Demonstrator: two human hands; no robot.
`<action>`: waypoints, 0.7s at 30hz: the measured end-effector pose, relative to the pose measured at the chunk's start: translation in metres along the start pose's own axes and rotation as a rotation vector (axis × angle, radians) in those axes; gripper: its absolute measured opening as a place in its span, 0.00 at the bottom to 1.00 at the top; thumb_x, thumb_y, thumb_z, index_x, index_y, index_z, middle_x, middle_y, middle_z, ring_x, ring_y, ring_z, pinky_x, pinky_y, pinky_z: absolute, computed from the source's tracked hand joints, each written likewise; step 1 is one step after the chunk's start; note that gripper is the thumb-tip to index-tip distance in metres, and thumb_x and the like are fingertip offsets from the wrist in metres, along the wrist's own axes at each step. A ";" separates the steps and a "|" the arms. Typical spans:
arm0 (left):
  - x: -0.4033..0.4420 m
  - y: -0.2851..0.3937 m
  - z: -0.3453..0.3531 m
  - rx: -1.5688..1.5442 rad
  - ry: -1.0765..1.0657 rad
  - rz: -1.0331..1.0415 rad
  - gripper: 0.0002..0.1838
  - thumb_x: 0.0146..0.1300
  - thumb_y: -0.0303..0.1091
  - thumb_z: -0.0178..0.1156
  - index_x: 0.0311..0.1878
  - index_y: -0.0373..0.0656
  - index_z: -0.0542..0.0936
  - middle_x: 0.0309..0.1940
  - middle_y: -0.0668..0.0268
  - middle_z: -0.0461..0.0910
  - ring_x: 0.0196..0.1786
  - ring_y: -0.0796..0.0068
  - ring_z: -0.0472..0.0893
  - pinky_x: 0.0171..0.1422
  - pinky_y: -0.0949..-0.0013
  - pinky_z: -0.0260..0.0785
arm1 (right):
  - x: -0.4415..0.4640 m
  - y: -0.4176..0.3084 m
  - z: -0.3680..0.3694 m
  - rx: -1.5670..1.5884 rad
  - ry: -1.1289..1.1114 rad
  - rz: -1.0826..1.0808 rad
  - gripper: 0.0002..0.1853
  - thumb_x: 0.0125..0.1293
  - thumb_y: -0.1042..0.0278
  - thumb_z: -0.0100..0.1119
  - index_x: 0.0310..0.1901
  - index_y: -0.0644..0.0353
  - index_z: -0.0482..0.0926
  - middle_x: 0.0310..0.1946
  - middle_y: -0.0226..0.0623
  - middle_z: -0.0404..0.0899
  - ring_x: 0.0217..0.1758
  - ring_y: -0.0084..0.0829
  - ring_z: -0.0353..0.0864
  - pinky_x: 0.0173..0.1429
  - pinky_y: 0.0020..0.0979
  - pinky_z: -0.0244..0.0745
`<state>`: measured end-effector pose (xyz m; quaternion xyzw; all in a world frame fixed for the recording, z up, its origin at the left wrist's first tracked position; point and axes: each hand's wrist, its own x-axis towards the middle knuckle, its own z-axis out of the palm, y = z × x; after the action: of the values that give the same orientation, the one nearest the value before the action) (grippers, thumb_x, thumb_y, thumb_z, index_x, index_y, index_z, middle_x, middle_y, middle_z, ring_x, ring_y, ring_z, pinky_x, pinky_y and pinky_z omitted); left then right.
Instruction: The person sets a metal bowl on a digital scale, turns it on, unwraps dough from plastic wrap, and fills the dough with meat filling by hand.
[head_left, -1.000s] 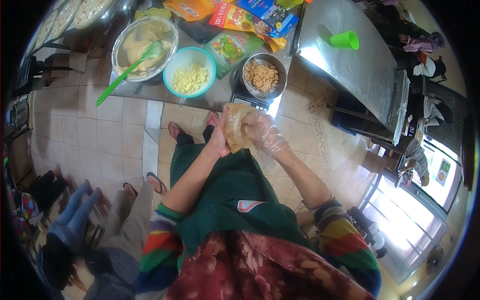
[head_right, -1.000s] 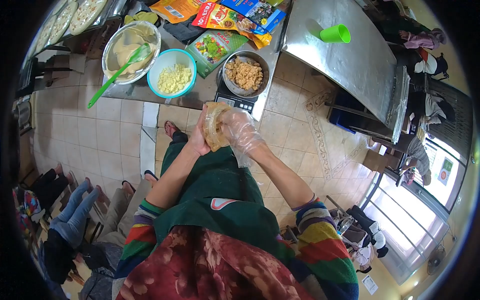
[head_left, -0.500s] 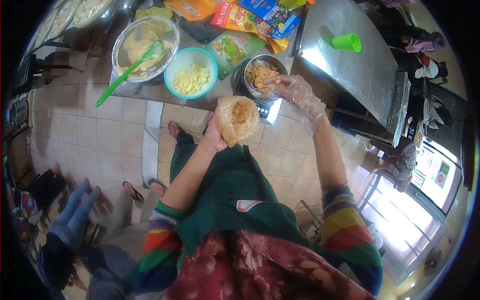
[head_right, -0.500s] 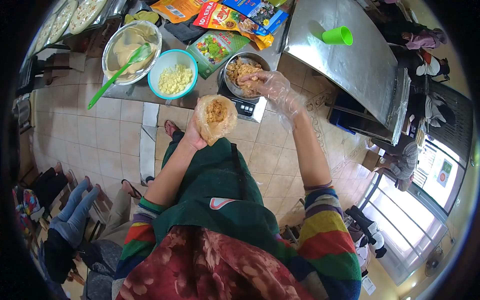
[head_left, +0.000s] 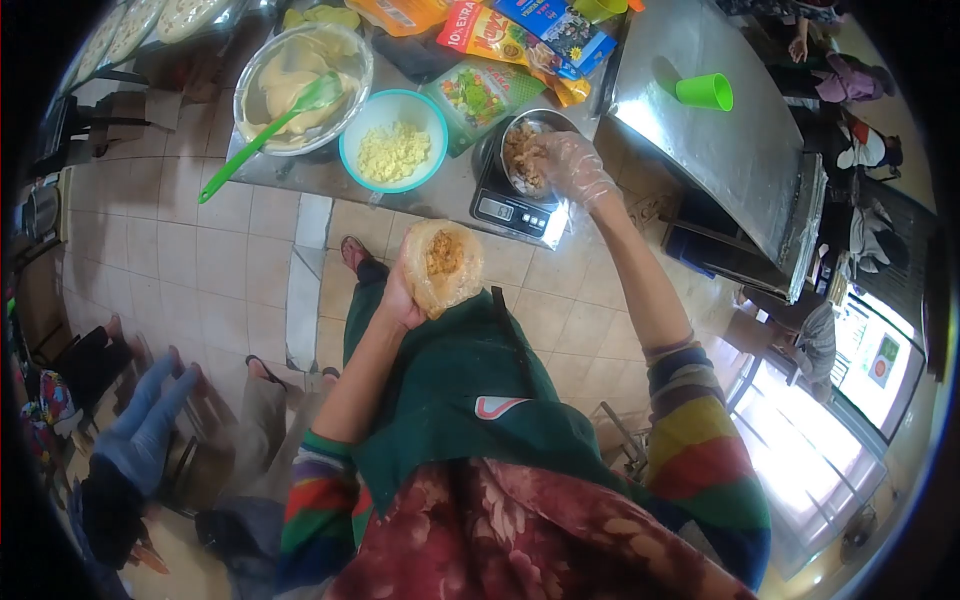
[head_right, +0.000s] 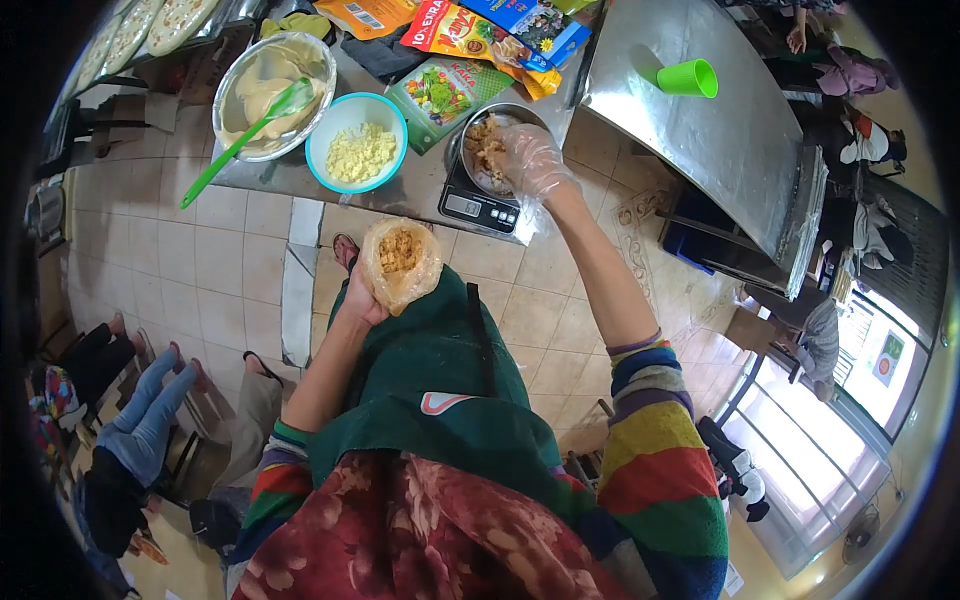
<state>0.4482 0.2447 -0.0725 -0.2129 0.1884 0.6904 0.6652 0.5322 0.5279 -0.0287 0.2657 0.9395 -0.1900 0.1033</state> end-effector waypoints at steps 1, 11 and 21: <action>-0.002 0.000 0.000 0.005 0.003 -0.001 0.31 0.67 0.58 0.38 0.61 0.42 0.65 0.57 0.60 0.70 0.58 0.62 0.73 0.61 0.56 0.66 | 0.002 0.004 0.001 0.007 0.023 -0.027 0.14 0.53 0.72 0.53 0.42 0.57 0.79 0.40 0.49 0.78 0.46 0.46 0.77 0.54 0.40 0.70; -0.002 -0.003 0.001 0.003 -0.018 0.003 0.32 0.67 0.59 0.39 0.61 0.42 0.65 0.56 0.60 0.71 0.57 0.63 0.73 0.61 0.56 0.67 | 0.001 0.005 -0.018 0.042 0.073 0.117 0.12 0.55 0.73 0.50 0.42 0.59 0.78 0.37 0.49 0.79 0.43 0.45 0.78 0.49 0.40 0.72; -0.006 -0.005 0.001 -0.020 -0.037 -0.028 0.31 0.67 0.58 0.39 0.61 0.42 0.65 0.57 0.60 0.70 0.58 0.62 0.72 0.62 0.55 0.65 | -0.010 0.013 -0.015 -0.070 0.180 0.102 0.12 0.53 0.71 0.53 0.40 0.56 0.79 0.36 0.47 0.80 0.42 0.43 0.79 0.48 0.38 0.73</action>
<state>0.4532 0.2401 -0.0681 -0.2093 0.1661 0.6867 0.6760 0.5457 0.5396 -0.0159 0.3254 0.9363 -0.1267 0.0372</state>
